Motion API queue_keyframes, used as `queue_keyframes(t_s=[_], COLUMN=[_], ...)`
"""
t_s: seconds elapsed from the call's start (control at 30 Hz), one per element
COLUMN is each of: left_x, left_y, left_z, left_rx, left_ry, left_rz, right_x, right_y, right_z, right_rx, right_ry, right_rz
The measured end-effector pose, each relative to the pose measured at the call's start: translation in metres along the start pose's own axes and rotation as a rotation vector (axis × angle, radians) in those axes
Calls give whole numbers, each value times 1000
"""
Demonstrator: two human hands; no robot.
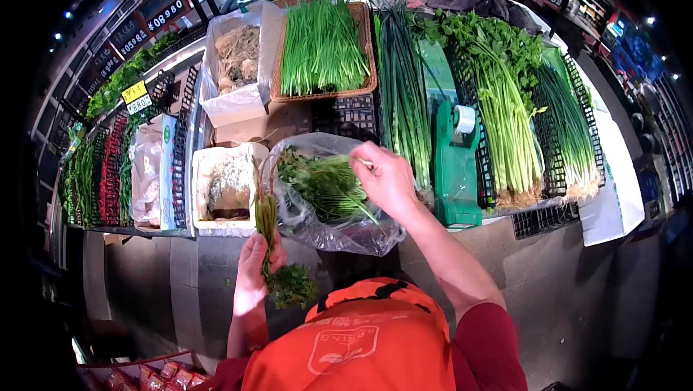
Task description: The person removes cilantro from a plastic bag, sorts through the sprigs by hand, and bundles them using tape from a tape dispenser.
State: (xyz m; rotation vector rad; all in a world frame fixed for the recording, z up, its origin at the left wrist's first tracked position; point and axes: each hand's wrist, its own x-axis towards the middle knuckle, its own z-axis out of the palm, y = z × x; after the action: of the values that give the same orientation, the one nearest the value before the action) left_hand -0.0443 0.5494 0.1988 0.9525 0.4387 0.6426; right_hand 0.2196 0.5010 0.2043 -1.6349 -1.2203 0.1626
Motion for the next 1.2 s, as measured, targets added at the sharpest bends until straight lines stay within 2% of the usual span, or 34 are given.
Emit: queue_keyframes(t_s=[0.1,0.13,0.23,0.27,0.37,0.4,0.5,0.53,0.63,0.67,0.7,0.77,0.87,0.9,0.97,1.0,1.2], left_x=[9,14,24,27,39,46,46,47,49,47,45,43,43,42,43,43,46], left_y=[-3,-2,1,2,11,16,19,23,32,33,33,32,33,32,34,37,47], left_z=[13,12,8,7,11,12,15,17,18,16,13,10,8,9,10,11,11], left_rx=[8,18,102,69,105,121,144,155,203,209,216,202,233,231,237,236,237], left_ry=[19,6,-42,-39,-34,-31,6,7,-9,-17,-22,-2,-23,-8,15,22,-28], left_rz=[-4,9,81,76,102,122,132,141,199,216,225,206,218,217,219,223,239], right_x=[2,-1,0,4,2,1,9,9,8,6,9,5,2,8,15,15,20], right_y=[12,12,-14,-18,8,-1,-19,-7,-15,-22,-25,-13,-8,-20,-28,-34,-51], right_z=[-5,-6,-11,-14,-13,-12,-16,-15,-16,-19,-21,-22,-21,-28,-41,-48,-82], right_rx=[-224,-258,126,90,-325,-132,94,-24,46,208,155,-107,63,220,293,367,362], right_ry=[-251,-247,54,16,-301,-176,-20,-141,-152,-44,36,-255,-139,-31,-8,-64,-24], right_rz=[123,62,53,-13,-20,-34,-39,-49,35,111,60,37,19,82,25,72,111])
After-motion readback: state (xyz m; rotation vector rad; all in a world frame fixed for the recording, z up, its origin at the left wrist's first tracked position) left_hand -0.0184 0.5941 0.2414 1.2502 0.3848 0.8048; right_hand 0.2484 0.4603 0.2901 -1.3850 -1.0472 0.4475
